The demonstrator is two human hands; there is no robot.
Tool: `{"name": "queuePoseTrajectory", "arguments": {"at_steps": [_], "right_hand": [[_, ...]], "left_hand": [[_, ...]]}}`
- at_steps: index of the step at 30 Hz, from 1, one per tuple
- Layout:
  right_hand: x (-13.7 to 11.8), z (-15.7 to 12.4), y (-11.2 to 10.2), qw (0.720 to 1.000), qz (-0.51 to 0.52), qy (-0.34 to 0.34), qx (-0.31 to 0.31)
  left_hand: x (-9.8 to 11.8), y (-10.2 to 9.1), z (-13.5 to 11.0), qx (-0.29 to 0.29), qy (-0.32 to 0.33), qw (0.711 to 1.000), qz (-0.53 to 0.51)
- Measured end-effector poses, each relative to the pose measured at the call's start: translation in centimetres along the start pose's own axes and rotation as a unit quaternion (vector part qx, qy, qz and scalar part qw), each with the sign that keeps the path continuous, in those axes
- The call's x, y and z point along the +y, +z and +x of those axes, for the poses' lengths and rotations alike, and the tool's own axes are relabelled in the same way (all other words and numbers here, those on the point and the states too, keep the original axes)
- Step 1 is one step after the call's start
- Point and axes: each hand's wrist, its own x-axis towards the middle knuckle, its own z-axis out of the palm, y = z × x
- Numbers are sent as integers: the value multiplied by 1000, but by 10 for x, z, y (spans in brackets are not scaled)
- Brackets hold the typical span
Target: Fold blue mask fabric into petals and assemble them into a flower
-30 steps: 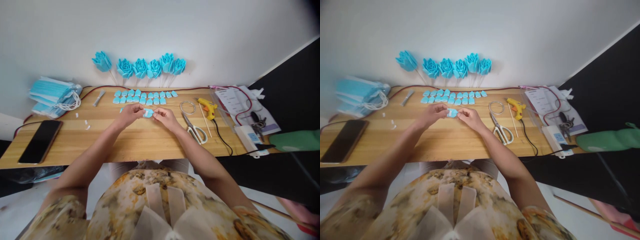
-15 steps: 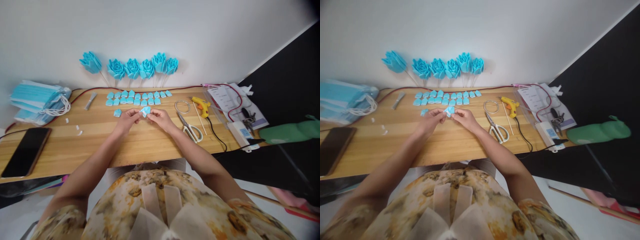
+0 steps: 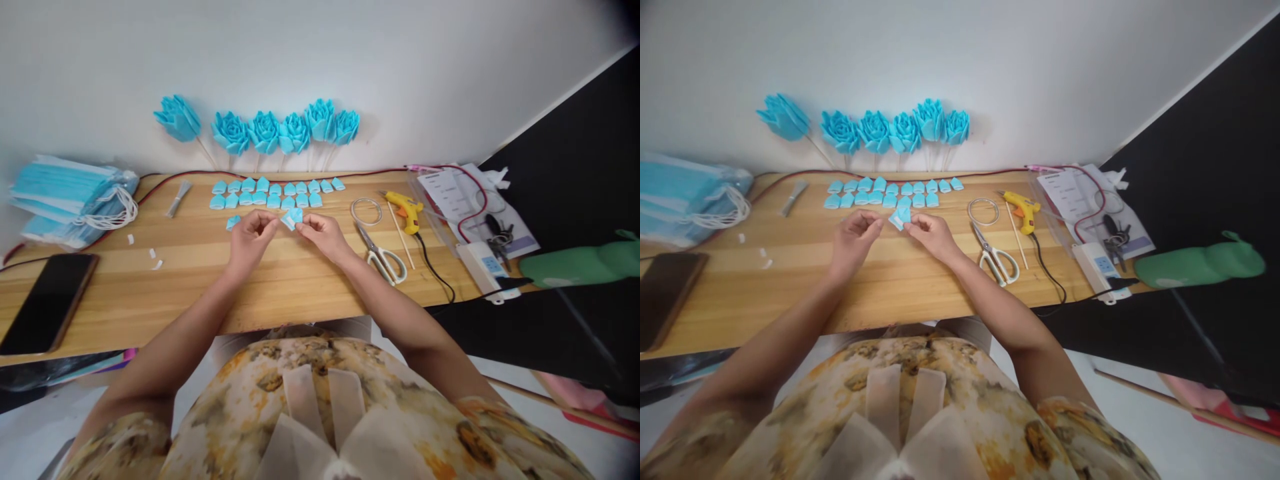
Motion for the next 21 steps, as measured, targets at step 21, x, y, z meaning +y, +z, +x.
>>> {"name": "queuePoseTrajectory", "arguments": {"at_steps": [21], "right_hand": [[-6, -3, 0, 999, -25, -25, -18]], "left_hand": [[-13, 1, -3, -28, 89, 979, 180]]}}
